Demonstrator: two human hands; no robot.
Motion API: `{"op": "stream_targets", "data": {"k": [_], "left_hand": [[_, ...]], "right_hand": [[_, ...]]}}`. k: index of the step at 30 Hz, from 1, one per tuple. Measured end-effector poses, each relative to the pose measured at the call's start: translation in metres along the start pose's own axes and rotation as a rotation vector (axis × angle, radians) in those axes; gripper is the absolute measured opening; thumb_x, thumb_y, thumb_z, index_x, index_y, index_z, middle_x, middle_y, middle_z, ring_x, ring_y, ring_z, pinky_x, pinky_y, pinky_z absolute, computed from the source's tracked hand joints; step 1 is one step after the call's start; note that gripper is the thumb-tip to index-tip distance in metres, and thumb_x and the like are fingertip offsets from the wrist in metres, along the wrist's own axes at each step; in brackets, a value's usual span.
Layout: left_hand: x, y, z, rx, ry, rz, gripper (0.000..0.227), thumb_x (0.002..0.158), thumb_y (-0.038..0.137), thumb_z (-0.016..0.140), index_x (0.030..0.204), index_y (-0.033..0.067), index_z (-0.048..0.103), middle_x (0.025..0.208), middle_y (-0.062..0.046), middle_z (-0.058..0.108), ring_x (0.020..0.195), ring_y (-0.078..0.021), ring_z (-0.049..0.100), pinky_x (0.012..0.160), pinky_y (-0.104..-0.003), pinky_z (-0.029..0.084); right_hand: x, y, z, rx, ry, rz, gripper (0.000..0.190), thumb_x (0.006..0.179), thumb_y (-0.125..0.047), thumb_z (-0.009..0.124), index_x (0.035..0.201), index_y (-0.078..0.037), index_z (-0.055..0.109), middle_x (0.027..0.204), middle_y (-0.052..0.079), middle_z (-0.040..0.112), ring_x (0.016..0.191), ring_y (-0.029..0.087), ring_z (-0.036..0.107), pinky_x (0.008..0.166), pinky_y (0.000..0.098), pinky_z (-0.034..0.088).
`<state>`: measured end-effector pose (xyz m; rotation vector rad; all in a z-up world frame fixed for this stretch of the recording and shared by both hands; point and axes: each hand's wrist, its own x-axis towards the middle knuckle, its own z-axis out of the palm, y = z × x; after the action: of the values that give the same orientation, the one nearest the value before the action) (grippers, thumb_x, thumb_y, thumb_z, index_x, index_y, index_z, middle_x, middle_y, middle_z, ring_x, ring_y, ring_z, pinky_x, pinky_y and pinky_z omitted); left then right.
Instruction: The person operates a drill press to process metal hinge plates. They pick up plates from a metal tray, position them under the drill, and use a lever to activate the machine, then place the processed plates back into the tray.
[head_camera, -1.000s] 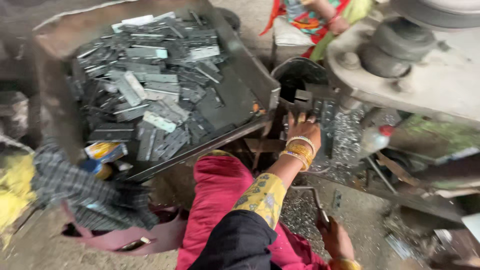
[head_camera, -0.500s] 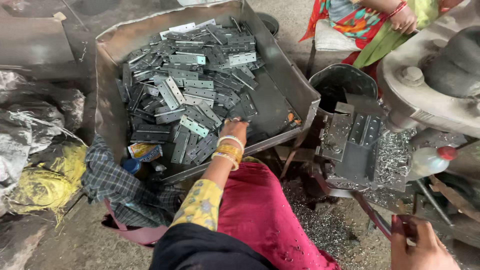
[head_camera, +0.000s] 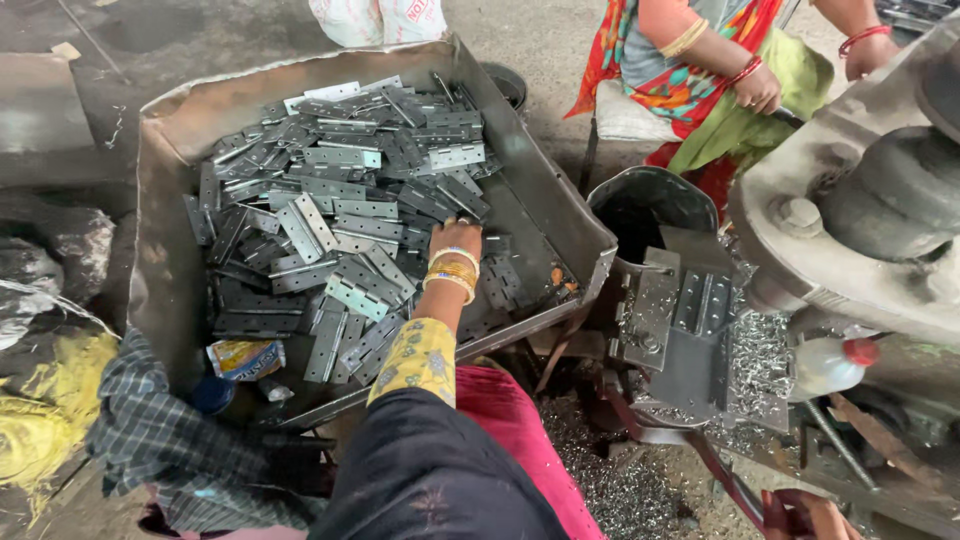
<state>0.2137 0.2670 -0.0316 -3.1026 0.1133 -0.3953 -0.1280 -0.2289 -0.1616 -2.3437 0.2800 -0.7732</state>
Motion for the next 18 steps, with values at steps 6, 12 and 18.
{"op": "stream_targets", "data": {"k": [6, 12, 18], "left_hand": [[-0.025, -0.001, 0.01, 0.15, -0.098, 0.048, 0.017, 0.086, 0.015, 0.068, 0.1, 0.0138, 0.078, 0.112, -0.01, 0.073, 0.113, -0.0265, 0.065, 0.098, -0.04, 0.049], [-0.046, -0.014, 0.031, 0.034, 0.081, 0.019, 0.013, 0.089, 0.011, 0.066, 0.095, 0.01, 0.077, 0.097, -0.013, 0.076, 0.098, -0.0308, 0.072, 0.086, -0.045, 0.054], [-0.068, -0.023, 0.021, -0.412, 0.122, -0.269, 0.022, 0.085, 0.009, 0.068, 0.106, 0.008, 0.077, 0.104, -0.017, 0.076, 0.095, -0.035, 0.072, 0.087, -0.044, 0.057]], "right_hand": [[-0.003, -0.028, -0.019, -0.132, -0.105, 0.1, 0.018, 0.092, -0.014, 0.078, 0.106, -0.003, 0.072, 0.073, 0.016, 0.074, 0.069, 0.023, 0.076, 0.067, 0.0344, 0.06], [0.007, -0.089, -0.036, -0.205, -0.158, 0.052, 0.02, 0.087, -0.016, 0.079, 0.106, -0.01, 0.075, 0.074, 0.012, 0.076, 0.071, 0.02, 0.078, 0.077, 0.0331, 0.06], [0.012, -0.095, -0.041, -0.307, -0.293, 0.115, 0.028, 0.083, -0.021, 0.078, 0.11, -0.017, 0.074, 0.088, 0.007, 0.08, 0.077, 0.018, 0.081, 0.079, 0.0333, 0.063]]}}
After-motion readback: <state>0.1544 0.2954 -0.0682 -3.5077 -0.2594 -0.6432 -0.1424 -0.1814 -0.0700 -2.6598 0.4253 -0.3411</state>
